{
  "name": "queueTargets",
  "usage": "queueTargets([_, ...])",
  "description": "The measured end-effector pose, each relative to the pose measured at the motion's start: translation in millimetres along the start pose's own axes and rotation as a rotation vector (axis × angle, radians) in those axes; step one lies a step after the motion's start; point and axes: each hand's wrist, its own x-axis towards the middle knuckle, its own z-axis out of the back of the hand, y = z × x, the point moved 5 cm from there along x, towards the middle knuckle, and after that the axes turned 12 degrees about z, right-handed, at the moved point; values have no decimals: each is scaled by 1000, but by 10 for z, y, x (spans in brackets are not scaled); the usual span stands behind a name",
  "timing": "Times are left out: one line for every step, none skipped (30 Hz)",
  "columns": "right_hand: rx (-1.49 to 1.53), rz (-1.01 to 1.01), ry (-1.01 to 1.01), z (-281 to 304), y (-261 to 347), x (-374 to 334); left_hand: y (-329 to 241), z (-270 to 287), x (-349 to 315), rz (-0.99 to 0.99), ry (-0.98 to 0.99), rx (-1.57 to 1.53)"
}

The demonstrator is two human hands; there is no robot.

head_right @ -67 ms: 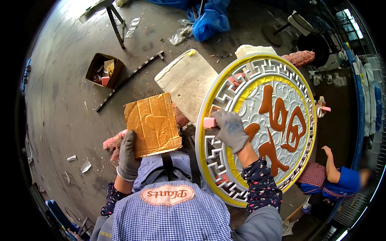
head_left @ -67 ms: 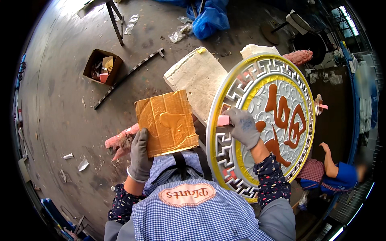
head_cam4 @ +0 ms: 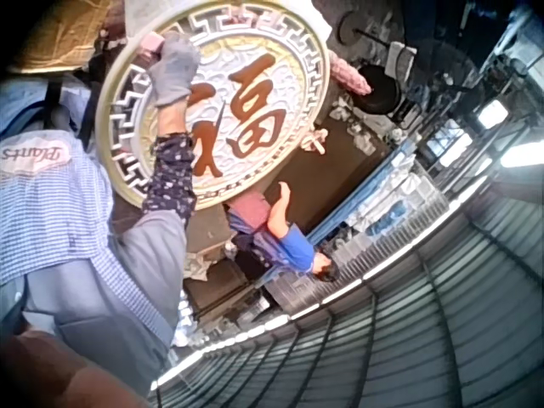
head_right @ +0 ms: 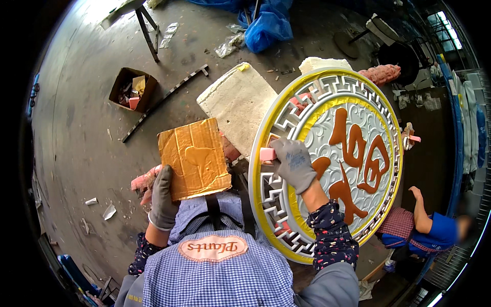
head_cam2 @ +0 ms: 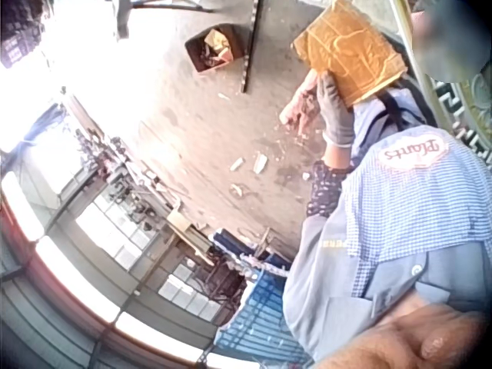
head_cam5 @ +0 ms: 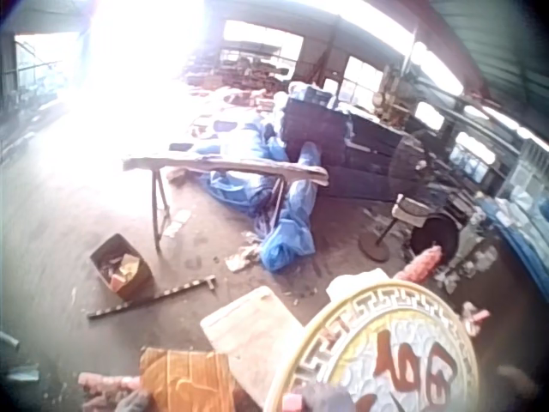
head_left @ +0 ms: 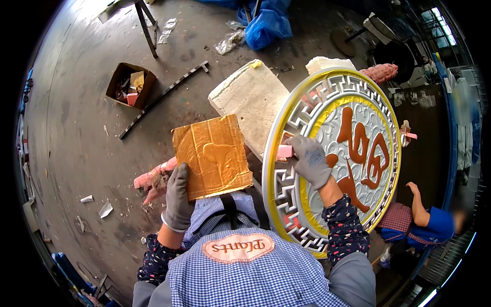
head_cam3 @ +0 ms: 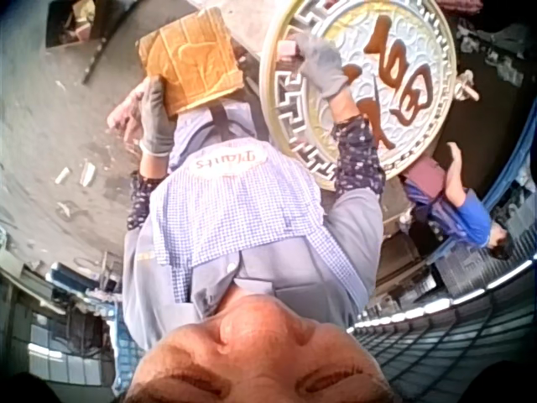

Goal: The person uses shears to trim a pink sponge, then dips a cardboard piece into a bucket of gold paint. They use the sponge to apply the gold paint to the raised edges of a large circular decorative sign featuring a Chinese character.

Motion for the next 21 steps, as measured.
queueTargets([-24, 9, -19, 22, -8, 26, -34, -7, -13, -28, 19, 41])
queueTargets([-49, 15, -40, 43, -14, 38, -72, -24, -23, -56, 39, 83])
queueTargets([-51, 28, -4, 6, -14, 25, -174, -63, -59, -101, 78, 139])
queueTargets([-52, 41, 31, -52, -19, -2, -176, -73, -55, -100, 91, 136])
queueTargets([-54, 57, 69, -91, -14, -11, -179, -68, -60, -100, 99, 131])
queueTargets([-64, 43, 45, -67, -19, 3, -83, -32, -24, -55, 79, 66])
queueTargets([-74, 29, 21, -33, -26, 28, -60, -15, -17, -43, 78, 42])
queueTargets([-84, 16, -1, -4, -27, 47, -34, 1, -4, -31, 77, 17])
queueTargets([-47, 4, -19, 24, -24, 51, -52, 0, -7, -52, 94, 33])
queueTargets([-10, -8, -36, 57, -27, 50, -75, -4, -11, -73, 110, 49])
queueTargets([30, -24, -59, 77, -36, 36, -104, -29, -7, 33, 121, -79])
queueTargets([34, -28, -43, 54, -48, 11, -154, -97, -20, 141, 133, -211])
queueTargets([39, -33, -27, 9, -64, -27, -155, -143, -28, 251, 144, -343])
queueTargets([46, -35, -12, -13, -67, -56, -124, -104, -11, 177, 117, -241])
queueTargets([36, -61, -57, 28, -96, -84, -51, -52, 18, 102, 85, -142])
queueTargets([26, -88, -102, 79, -141, -127, -5, -12, 29, 64, 65, -91])
queueTargets([18, -117, -146, 110, -166, -165, 8, 3, 35, 29, 46, -39])
queueTargets([79, -151, -188, 110, -177, -191, 18, 11, 38, 31, 40, -34])
queueTargets([140, -185, -230, 102, -189, -222, 14, 1, 39, 42, 54, -48])
queueTargets([196, -223, -274, 101, -202, -276, -1, -17, 44, 54, 70, -62])
queueTargets([194, -202, -311, 66, -136, -290, -40, -45, 39, 75, 105, -96])
